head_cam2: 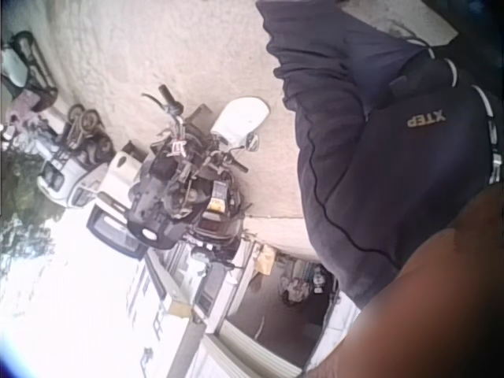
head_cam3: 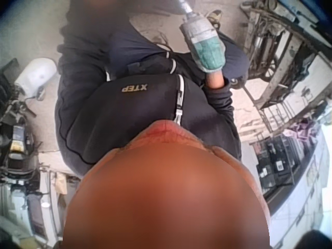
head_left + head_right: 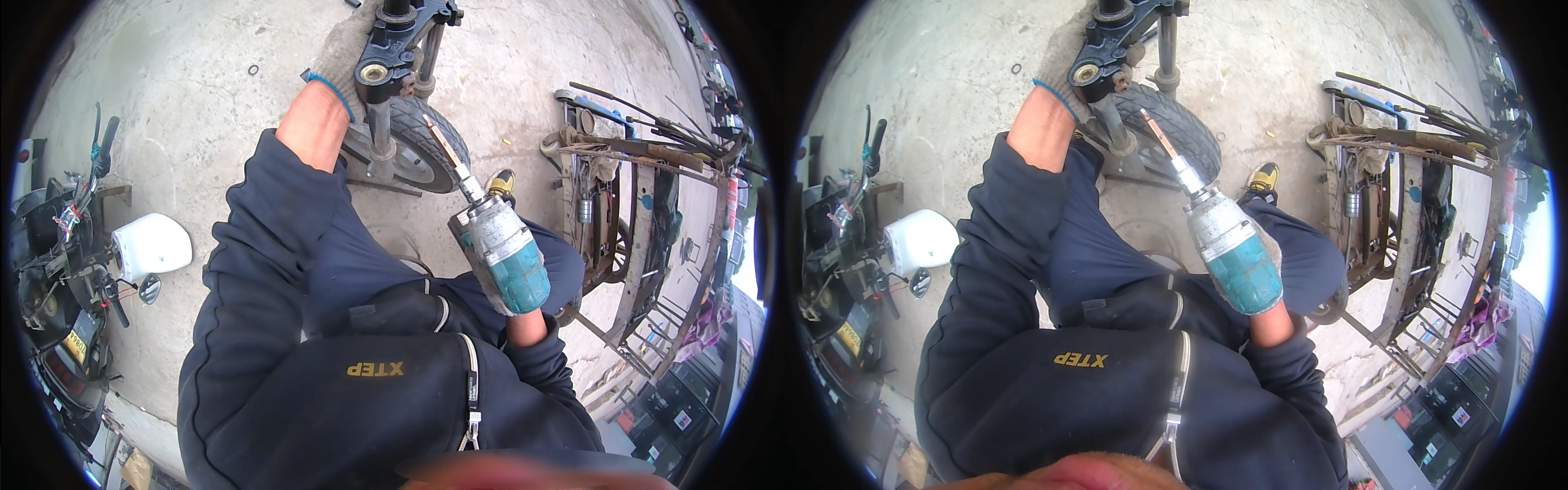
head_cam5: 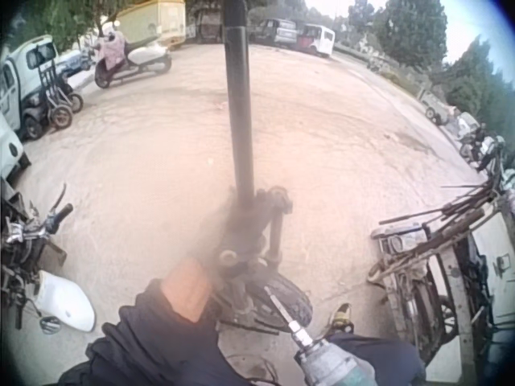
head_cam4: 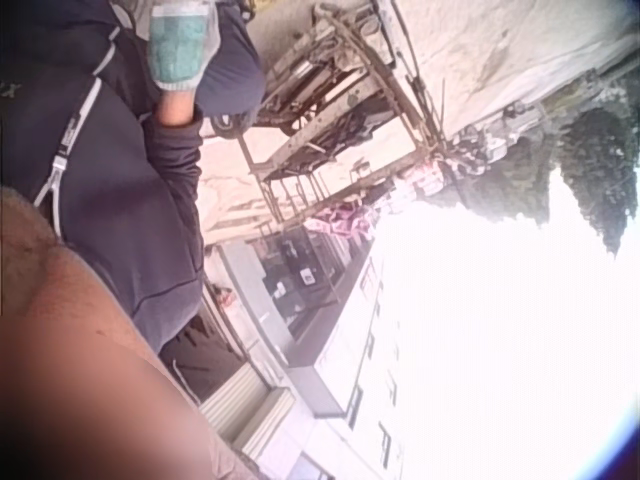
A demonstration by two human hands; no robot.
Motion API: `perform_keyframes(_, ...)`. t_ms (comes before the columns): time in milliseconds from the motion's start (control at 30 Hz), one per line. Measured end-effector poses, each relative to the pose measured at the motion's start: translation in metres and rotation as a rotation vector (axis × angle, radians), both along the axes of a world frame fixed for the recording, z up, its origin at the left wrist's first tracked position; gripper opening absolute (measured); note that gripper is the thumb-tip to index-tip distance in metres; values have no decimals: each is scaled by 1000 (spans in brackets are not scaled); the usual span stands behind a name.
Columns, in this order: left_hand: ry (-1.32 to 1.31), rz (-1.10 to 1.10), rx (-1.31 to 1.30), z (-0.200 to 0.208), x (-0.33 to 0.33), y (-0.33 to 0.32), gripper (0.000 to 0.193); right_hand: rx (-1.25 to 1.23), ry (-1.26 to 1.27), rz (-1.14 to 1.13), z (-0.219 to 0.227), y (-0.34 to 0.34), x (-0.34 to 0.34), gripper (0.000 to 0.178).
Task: The person sits on the floor and works on a scooter front fork assembly. They use a hammer to tap the fork tube into place, insert a bolt and nut, and then use a cordless impact wrench to tighten the fastener. The person also handles the front wheel and fork components during the process.
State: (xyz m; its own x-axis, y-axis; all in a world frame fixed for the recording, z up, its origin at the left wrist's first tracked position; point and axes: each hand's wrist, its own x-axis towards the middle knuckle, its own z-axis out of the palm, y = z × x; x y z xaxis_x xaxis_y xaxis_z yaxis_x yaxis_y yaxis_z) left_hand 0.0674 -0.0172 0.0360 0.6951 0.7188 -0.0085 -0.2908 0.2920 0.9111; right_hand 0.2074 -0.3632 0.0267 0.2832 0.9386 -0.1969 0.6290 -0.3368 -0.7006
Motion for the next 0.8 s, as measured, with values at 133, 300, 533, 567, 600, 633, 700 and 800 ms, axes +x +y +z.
perform_keyframes(133,-189,-96,-232,9,0,0,32,1,-122,43,5,11,-3,42)
perform_keyframes(300,-264,-164,-360,6,0,6,40,121,-486,220,10,21,-1,41)
perform_keyframes(533,-157,-55,-308,21,3,-3,31,39,-43,15,-12,13,0,45)
perform_keyframes(567,-111,-42,-261,23,3,-3,30,38,-92,32,-12,13,1,45)
perform_keyframes(600,-68,-37,-227,24,4,-3,29,37,-141,48,-10,14,1,46)
perform_keyframes(633,-25,-32,-191,26,4,-3,28,97,-347,148,-7,16,1,44)
perform_keyframes(700,-30,-35,-170,27,3,-5,27,190,-491,219,3,25,0,41)
perform_keyframes(800,-72,-38,-189,27,0,-6,28,188,-195,106,27,40,-5,40)
